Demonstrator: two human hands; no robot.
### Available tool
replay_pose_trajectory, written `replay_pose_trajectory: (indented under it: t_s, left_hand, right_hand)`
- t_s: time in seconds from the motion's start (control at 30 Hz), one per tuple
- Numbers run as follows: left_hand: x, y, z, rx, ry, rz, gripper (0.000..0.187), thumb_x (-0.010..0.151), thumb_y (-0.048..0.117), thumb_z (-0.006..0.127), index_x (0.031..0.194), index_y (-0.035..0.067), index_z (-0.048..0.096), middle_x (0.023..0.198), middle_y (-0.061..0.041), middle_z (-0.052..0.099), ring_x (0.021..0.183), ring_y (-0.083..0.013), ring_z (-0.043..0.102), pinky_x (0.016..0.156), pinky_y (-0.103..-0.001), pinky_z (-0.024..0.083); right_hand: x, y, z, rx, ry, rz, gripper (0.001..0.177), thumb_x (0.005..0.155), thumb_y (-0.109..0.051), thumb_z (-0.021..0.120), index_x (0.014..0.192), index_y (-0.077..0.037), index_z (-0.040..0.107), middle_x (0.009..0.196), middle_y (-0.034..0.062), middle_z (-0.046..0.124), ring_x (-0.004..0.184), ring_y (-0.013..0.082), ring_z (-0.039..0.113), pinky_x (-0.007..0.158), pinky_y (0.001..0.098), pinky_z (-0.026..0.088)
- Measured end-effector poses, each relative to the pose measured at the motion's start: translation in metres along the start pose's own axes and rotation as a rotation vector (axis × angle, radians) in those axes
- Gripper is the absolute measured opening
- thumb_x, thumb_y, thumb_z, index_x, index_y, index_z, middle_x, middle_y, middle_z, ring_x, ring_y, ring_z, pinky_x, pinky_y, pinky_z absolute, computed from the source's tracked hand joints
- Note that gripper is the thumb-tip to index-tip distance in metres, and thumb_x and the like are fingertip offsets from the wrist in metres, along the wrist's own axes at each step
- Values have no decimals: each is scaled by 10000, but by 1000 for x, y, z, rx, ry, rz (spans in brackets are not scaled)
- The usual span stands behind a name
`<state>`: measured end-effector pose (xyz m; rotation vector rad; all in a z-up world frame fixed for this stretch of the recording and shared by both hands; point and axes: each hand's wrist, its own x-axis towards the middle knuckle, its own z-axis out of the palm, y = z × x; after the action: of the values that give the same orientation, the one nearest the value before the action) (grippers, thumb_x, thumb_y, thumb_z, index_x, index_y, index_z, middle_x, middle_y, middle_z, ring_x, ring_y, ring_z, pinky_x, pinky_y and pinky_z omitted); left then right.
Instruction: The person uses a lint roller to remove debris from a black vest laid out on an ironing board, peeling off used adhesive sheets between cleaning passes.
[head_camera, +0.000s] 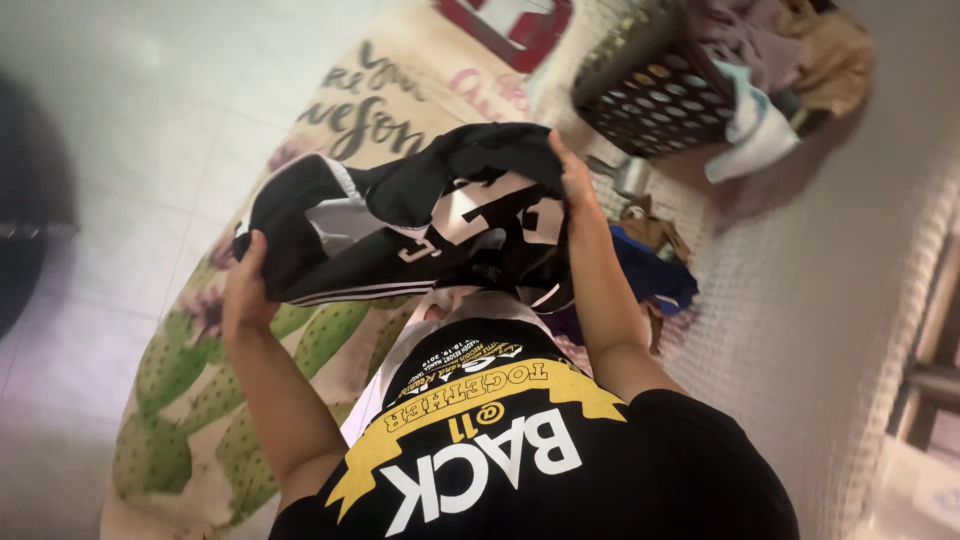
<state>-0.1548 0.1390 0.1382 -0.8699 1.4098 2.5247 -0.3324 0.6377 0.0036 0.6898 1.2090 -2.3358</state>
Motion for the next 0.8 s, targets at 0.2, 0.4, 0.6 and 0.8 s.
replay_pose_trajectory:
  t_s: [0.2, 0.4, 0.6, 0.8]
  left_hand:
    - [-36, -23, -26, -224, -62, -13, 576, 1057, 401, 574, 1456, -13, 537, 1415, -141, 629, 1261, -262, 642, 1118, -419, 498]
    - [-43, -66, -25, -247, -102, -77, 591, 1006, 386, 614, 1447, 0, 539, 1413, -109, 634, 1275, -244, 616, 1126, -396, 469]
    - [-53, -66, -21, -133, -264, 266, 751, 869, 390, 853, 1408, -50, 571, 1327, -122, 669, 1208, -214, 644, 1080, -362, 485]
    - [-76, -23, 7, 607, -68, 286, 829, 669, 352, 916, 1318, -40, 577, 1253, -83, 662, 1113, -142, 602, 985, -314, 471]
  right_hand:
    - [-34, 32, 84, -1348, -101, -658, 820, 947, -449, 727, 1547, 15, 414, 1482, 293, 473, 1341, 406, 491, 1127, 449, 394]
    - [-92, 55, 184, -1104, -835, -843, 1148, 773, -435, 897, 1626, -5, 262, 1697, 268, 198, 1581, 435, 207, 1276, 485, 215]
    - [-67, 67, 243, -1644, -1123, -413, 547, 837, -300, 775, 1359, -159, 685, 1130, 56, 797, 1152, 202, 730, 1341, 480, 176]
    - [-28, -5, 225, -1023, -1265, -306, 350, 769, -160, 896, 1059, -44, 737, 1009, 49, 737, 1010, 167, 681, 920, 300, 516]
